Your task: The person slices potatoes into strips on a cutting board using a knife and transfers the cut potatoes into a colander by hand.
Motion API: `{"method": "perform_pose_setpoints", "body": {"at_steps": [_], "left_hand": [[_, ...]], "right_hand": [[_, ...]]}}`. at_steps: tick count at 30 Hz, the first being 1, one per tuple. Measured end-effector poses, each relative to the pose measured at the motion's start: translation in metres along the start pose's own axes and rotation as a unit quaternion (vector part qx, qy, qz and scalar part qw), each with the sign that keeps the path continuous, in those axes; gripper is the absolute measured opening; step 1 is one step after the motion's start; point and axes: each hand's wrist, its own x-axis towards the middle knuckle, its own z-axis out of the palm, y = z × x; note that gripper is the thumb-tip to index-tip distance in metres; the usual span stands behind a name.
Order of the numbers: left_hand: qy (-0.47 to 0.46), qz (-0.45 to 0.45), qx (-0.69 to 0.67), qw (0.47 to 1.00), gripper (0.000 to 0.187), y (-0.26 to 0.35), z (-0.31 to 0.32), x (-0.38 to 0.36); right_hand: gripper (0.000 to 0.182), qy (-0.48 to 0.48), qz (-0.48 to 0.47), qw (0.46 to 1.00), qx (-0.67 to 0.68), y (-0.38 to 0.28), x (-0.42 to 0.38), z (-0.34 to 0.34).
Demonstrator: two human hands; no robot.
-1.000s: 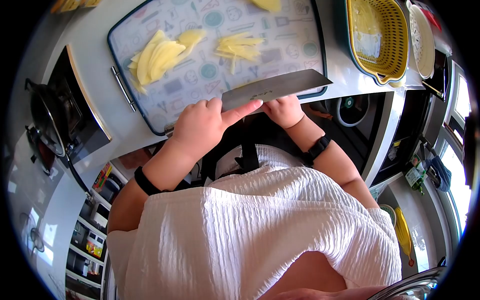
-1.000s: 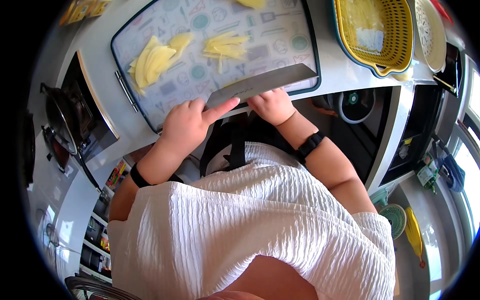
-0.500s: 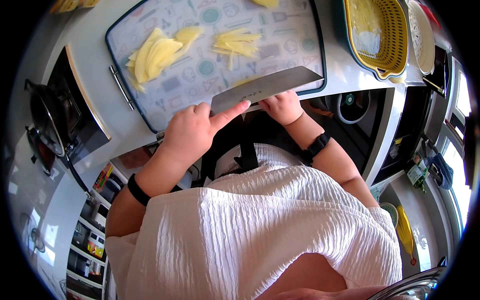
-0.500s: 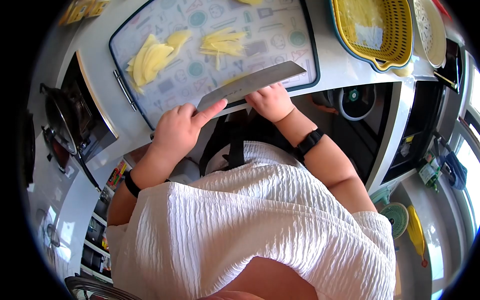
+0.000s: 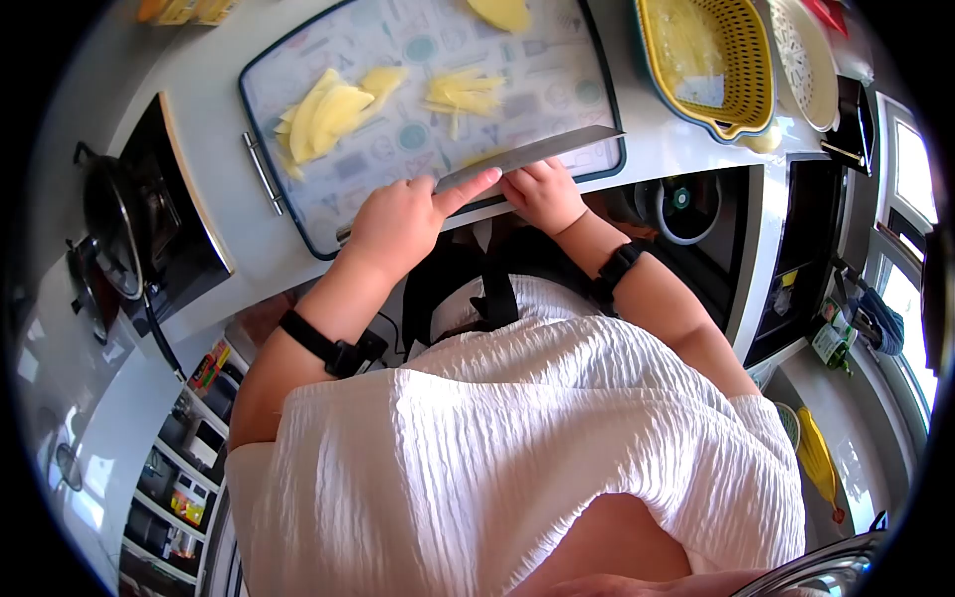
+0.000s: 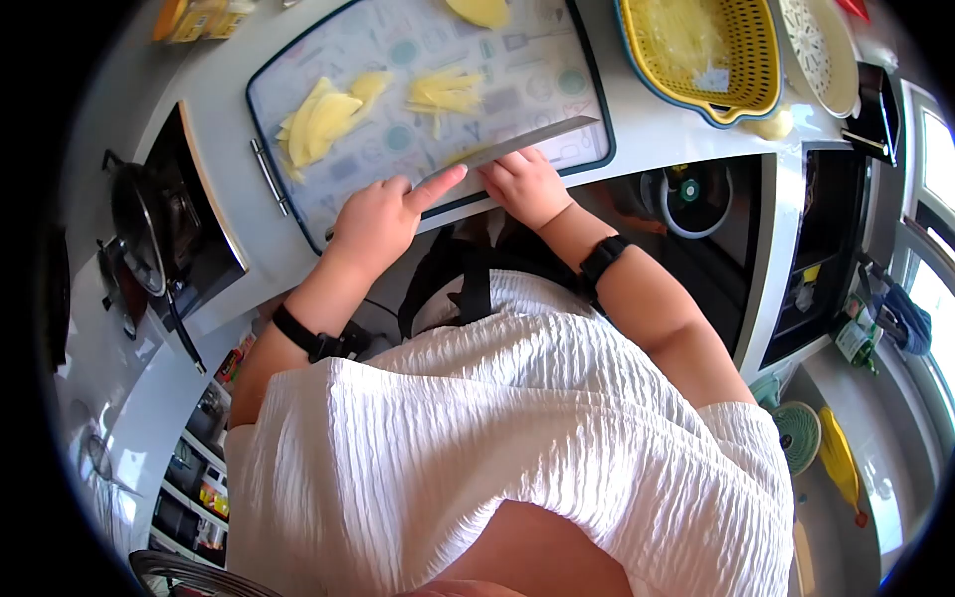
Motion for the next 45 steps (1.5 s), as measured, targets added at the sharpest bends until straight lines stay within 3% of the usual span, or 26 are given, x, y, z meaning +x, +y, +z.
{"method": "perform_pose_setpoints", "body": {"at_steps": [5, 9, 11, 22, 26, 38, 41, 45], "left_hand": [[0.035, -0.019, -0.012, 0.999, 0.073, -0.001, -0.002, 0.005], [0.030, -0.026, -0.046, 0.998, 0.073, -0.002, -0.003, 0.006], [0.024, -0.029, -0.043, 0.998, 0.072, 0.000, -0.003, 0.005], [0.018, -0.036, -0.022, 0.999, 0.077, 0.010, 0.000, -0.003], [0.048, -0.026, -0.026, 0.998, 0.075, 0.002, 0.011, 0.002], [0.002, 0.001, -0.037, 0.999, 0.085, -0.006, 0.001, 0.008], [-0.008, 0.019, -0.037, 0.999, 0.085, -0.010, 0.004, 0.010], [-0.047, 0.029, -0.039, 0.998, 0.086, -0.016, -0.002, 0.017]], "right_hand": [[0.022, -0.033, 0.007, 0.996, 0.079, 0.002, 0.004, -0.021], [0.012, -0.096, 0.005, 0.993, 0.075, 0.018, 0.000, -0.060], [0.011, -0.162, 0.052, 0.984, 0.049, 0.023, 0.000, -0.091], [0.017, -0.113, 0.191, 0.975, 0.019, 0.031, -0.060, -0.179], [0.025, -0.050, 0.387, 0.908, 0.154, 0.026, -0.089, -0.173], [0.027, -0.024, 0.481, 0.857, 0.182, -0.025, -0.097, -0.130], [0.025, -0.075, 0.503, 0.851, 0.130, -0.061, -0.074, -0.117], [0.021, -0.060, 0.315, 0.945, 0.062, -0.061, -0.073, -0.075]]}}
